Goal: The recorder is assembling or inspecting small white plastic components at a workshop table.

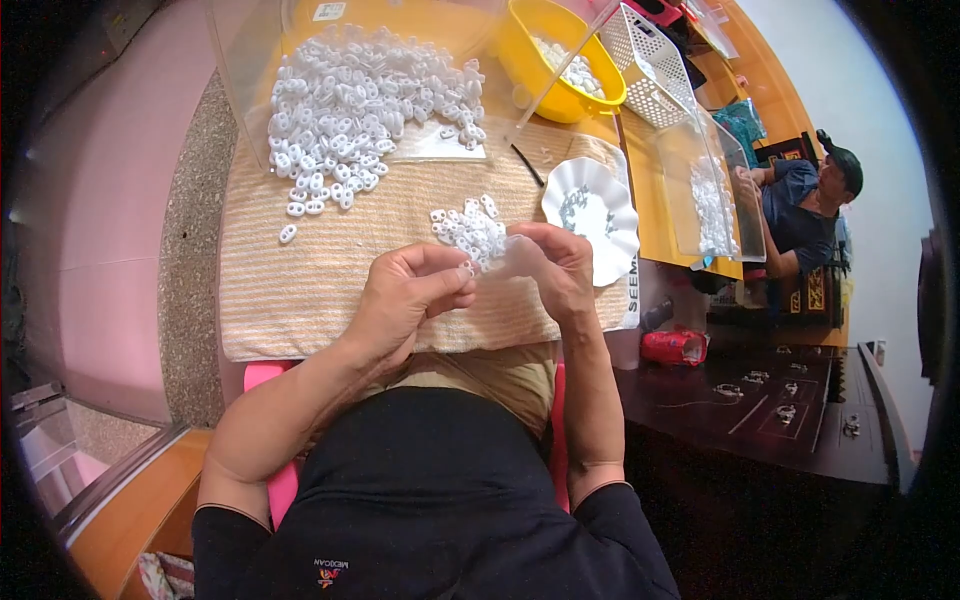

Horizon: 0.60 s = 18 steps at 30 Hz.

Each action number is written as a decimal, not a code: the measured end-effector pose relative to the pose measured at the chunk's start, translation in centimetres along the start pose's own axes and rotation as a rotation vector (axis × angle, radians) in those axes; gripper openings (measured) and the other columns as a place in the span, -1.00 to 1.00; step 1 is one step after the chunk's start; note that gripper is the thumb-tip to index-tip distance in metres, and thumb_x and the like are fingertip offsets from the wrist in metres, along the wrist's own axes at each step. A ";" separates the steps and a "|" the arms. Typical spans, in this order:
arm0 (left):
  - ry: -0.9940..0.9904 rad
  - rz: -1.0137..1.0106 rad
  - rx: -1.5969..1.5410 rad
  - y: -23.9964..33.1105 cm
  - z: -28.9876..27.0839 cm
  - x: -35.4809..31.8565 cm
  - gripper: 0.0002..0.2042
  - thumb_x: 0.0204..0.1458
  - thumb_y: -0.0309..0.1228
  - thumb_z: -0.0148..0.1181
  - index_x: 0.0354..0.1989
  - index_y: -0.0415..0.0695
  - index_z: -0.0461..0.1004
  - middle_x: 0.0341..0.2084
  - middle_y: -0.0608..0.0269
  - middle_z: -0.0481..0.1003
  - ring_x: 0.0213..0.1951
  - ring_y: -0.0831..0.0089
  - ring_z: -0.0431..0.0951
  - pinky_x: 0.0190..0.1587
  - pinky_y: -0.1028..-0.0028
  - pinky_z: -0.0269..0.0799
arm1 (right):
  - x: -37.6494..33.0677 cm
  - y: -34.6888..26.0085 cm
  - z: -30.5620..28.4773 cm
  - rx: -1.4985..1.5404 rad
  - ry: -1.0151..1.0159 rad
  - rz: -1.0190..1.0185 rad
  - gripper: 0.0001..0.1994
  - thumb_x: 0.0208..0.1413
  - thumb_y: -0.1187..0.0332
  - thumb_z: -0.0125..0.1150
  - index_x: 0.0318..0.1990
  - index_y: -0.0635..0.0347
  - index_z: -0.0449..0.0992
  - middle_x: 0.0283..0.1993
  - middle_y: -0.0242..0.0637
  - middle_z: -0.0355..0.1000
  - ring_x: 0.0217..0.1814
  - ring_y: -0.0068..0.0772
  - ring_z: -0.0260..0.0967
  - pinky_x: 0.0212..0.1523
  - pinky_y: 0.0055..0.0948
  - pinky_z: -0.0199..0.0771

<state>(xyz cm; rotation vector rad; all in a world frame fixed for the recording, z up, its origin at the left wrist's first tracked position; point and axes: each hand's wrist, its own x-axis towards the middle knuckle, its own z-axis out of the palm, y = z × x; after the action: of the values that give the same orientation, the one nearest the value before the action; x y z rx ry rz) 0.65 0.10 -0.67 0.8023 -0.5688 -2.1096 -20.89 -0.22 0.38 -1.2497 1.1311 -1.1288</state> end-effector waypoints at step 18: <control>0.013 -0.004 0.008 0.0 0.0 0.0 -0.85 0.05 -0.55 0.21 -0.20 -0.26 0.47 -0.31 0.18 0.56 -0.33 0.50 0.57 -0.18 0.49 0.56 | -0.2 0.8 0.6 0.042 0.056 0.023 -0.69 0.11 0.52 0.21 0.02 0.40 0.43 -0.32 -0.22 0.51 -0.33 -0.45 0.51 -0.27 -0.50 0.59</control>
<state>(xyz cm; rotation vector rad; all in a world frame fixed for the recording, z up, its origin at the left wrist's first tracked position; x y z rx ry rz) 0.63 0.06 -0.69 0.8216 -0.5695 -2.1061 -20.32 0.05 -0.46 -1.1767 1.1546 -1.1708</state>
